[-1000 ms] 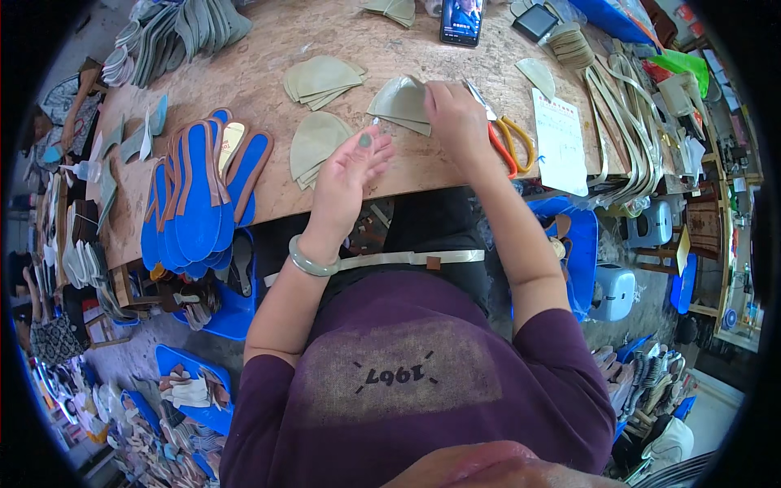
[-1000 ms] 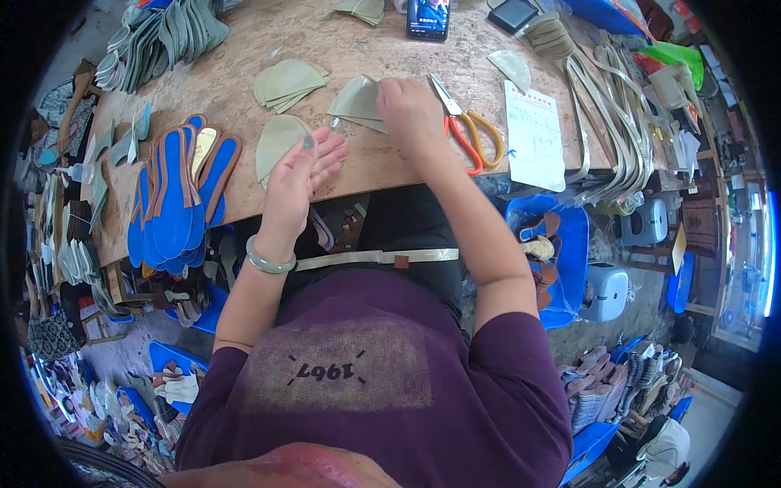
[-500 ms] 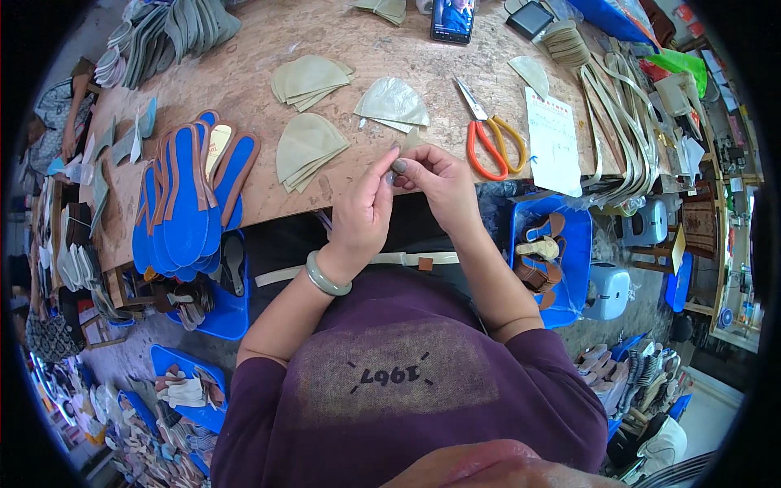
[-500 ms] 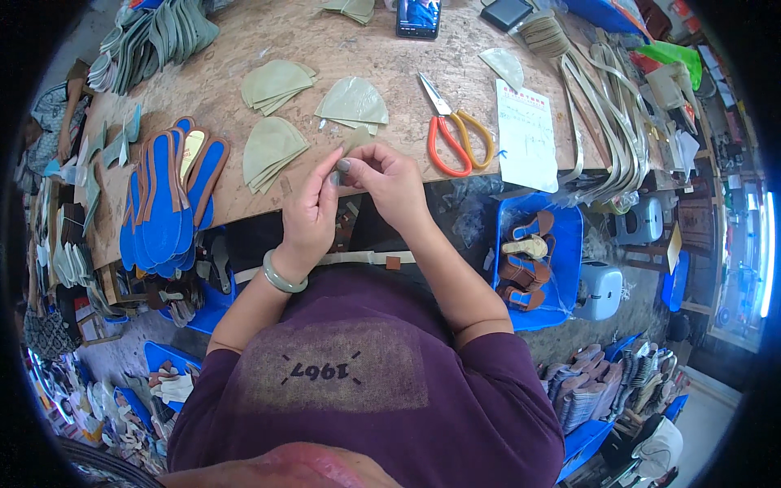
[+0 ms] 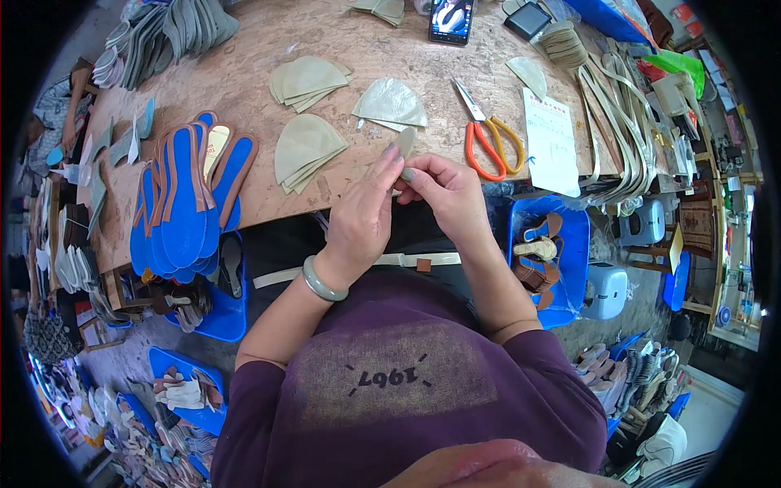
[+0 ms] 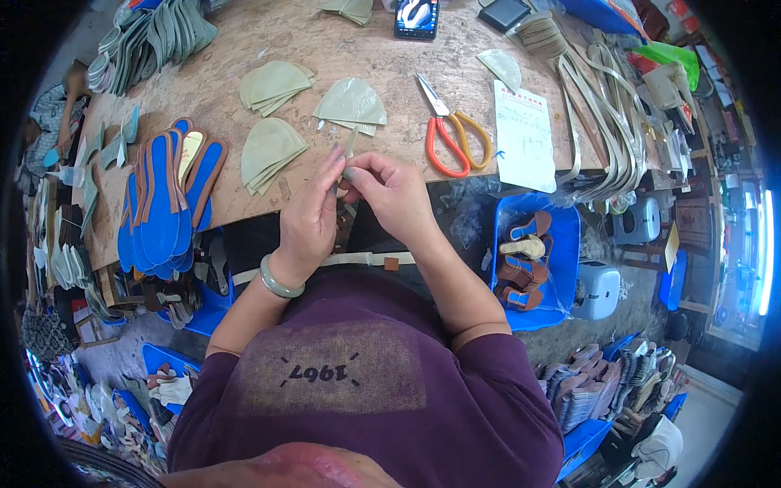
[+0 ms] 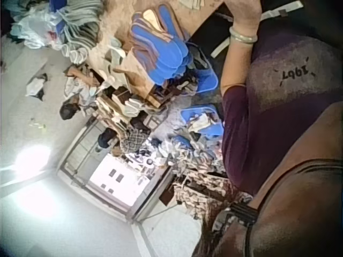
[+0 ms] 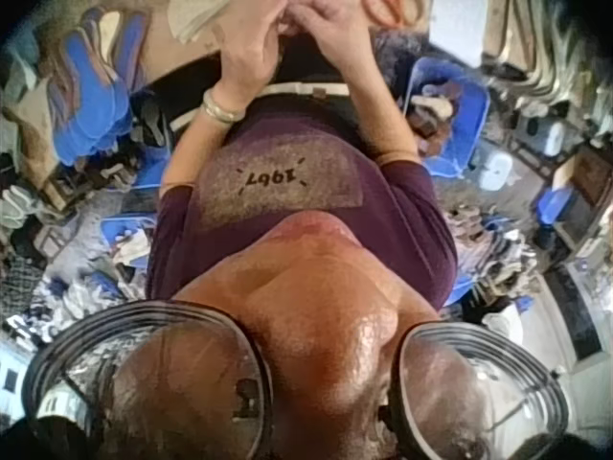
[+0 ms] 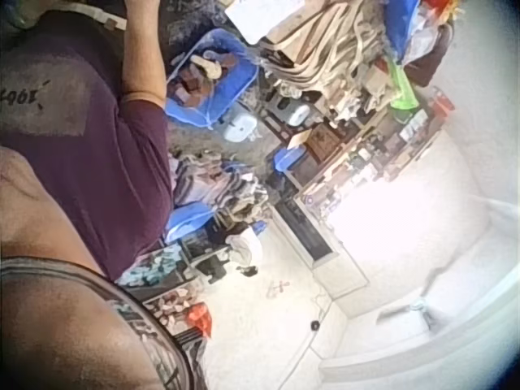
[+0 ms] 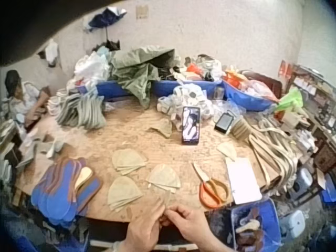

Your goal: The person folds small beige fabric pieces and places them on a workbench. They then pick up a blue and brown sandal sole, align a beige fabric piece on it, and use scissors to trim the excess material along the sole's edge.

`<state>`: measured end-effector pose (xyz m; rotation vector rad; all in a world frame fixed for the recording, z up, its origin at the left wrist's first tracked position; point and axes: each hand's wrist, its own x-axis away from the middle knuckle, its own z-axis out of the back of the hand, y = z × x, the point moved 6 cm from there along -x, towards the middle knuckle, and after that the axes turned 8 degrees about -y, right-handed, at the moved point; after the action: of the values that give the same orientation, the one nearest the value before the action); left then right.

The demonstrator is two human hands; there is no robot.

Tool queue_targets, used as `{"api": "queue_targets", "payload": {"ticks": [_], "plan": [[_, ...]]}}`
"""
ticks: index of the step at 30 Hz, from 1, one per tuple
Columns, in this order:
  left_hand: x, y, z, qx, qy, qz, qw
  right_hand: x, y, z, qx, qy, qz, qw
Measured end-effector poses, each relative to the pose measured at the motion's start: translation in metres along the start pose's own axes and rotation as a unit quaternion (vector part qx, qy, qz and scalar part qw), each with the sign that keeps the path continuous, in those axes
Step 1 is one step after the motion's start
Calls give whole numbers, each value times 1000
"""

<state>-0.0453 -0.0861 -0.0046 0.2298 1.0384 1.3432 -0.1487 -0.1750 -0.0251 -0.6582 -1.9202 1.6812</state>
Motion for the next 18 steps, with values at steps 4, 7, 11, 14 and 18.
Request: {"api": "queue_targets", "payload": {"ticks": [4, 7, 11, 14, 18], "plan": [[-1, 6, 4, 21, -5, 2, 1000, 2, -3, -1, -40, -6, 11, 999], [1, 7, 4, 13, -3, 3, 1000, 3, -4, -1, -34, -3, 6, 999], [2, 8, 3, 17, -5, 9, 1000, 3, -3, 1, -33, -10, 5, 999], [1, 11, 6, 64, -2, 25, 998, 3, -4, 2, -23, -14, 14, 1000], [5, -1, 2, 220, 13, 86, 972, 3, -5, -3, 21, -15, 46, 999]]}}
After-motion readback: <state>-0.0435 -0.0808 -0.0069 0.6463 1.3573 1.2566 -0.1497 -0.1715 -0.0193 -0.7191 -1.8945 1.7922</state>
